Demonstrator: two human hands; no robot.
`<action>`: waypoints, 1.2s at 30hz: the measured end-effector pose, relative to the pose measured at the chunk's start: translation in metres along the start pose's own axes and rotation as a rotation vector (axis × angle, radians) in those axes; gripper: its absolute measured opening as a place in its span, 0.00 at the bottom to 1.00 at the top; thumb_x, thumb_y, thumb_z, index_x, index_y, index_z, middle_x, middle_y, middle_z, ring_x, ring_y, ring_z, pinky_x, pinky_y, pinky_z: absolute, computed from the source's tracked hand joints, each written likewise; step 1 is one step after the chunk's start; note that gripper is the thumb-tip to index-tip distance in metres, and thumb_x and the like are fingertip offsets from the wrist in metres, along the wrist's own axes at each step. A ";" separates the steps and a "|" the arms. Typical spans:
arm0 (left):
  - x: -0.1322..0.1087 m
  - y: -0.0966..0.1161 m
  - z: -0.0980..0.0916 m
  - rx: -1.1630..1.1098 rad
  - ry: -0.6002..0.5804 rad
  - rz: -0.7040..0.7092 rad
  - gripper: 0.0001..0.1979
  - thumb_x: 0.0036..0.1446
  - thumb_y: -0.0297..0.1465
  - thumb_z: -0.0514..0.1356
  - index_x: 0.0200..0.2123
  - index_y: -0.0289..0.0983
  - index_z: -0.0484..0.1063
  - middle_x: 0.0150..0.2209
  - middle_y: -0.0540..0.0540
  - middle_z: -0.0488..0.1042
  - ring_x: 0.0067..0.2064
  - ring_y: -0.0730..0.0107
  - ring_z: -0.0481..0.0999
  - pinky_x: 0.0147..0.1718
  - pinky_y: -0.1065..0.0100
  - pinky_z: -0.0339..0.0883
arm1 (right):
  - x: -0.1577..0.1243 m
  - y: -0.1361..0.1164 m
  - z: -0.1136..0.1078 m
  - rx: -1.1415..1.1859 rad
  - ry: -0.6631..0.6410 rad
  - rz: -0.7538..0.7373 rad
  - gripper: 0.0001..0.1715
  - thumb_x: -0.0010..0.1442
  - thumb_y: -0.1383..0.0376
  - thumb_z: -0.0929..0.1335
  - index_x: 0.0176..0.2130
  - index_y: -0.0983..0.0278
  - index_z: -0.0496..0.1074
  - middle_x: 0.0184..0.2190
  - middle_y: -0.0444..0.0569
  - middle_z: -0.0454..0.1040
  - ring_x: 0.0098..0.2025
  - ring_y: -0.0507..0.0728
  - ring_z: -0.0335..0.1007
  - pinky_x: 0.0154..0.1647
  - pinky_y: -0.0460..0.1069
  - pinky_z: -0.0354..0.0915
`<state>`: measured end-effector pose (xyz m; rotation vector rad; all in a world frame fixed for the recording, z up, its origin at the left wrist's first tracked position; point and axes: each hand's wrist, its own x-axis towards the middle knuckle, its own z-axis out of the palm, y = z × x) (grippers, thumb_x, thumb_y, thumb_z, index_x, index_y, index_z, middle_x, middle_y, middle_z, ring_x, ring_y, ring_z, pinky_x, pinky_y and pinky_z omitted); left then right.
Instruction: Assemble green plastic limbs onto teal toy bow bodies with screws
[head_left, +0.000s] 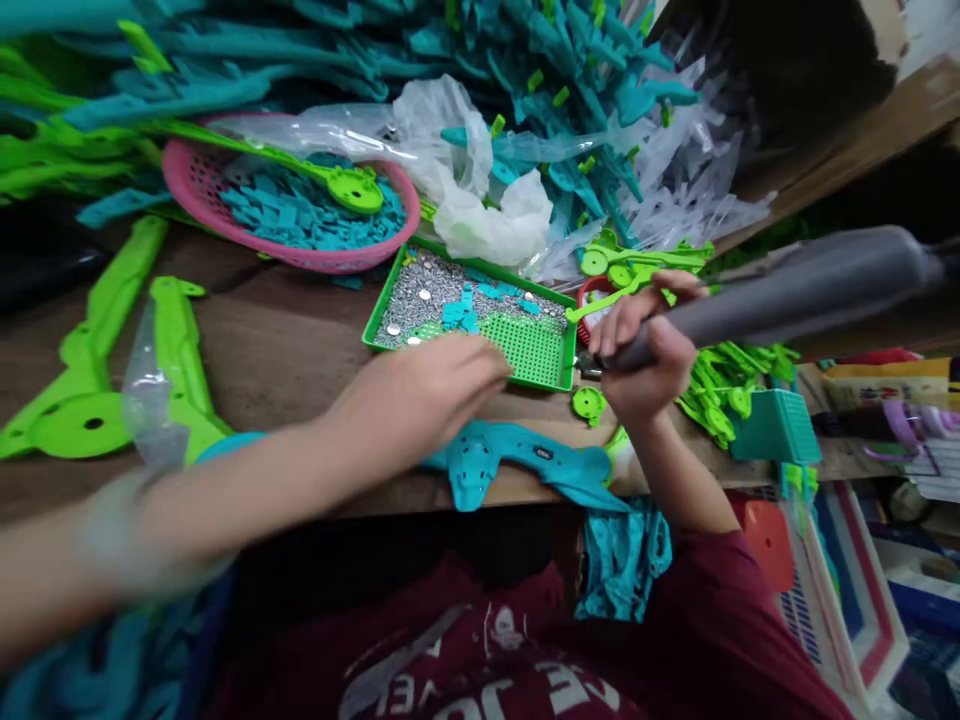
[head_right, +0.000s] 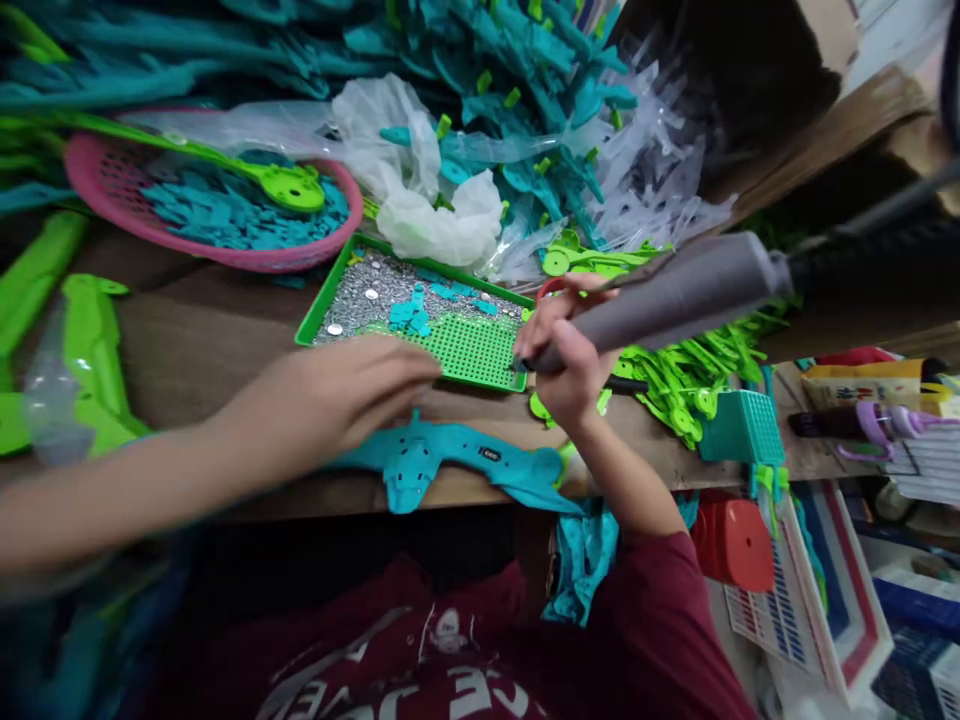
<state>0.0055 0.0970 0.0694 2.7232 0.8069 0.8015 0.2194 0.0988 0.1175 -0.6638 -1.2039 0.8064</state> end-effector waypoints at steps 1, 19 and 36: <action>0.027 -0.016 0.006 0.067 -0.016 0.020 0.14 0.71 0.29 0.51 0.46 0.32 0.76 0.44 0.40 0.79 0.46 0.61 0.78 0.41 0.62 0.71 | 0.008 0.006 -0.003 -0.002 0.072 -0.013 0.14 0.54 0.60 0.70 0.42 0.55 0.66 0.19 0.34 0.61 0.16 0.48 0.58 0.17 0.45 0.62; 0.094 -0.083 0.007 0.183 -0.262 -0.197 0.17 0.70 0.27 0.47 0.38 0.31 0.75 0.33 0.45 0.74 0.32 0.67 0.73 0.34 0.65 0.67 | 0.023 0.071 -0.039 -0.317 0.189 0.081 0.16 0.57 0.52 0.72 0.38 0.59 0.69 0.22 0.37 0.67 0.24 0.51 0.69 0.29 0.50 0.70; 0.005 -0.025 -0.011 -0.502 -0.373 -0.305 0.12 0.69 0.39 0.53 0.38 0.41 0.72 0.21 0.57 0.75 0.18 0.74 0.75 0.14 0.78 0.64 | 0.020 0.121 -0.042 -0.218 0.144 -0.001 0.16 0.57 0.57 0.74 0.42 0.59 0.69 0.22 0.35 0.72 0.20 0.49 0.66 0.24 0.47 0.66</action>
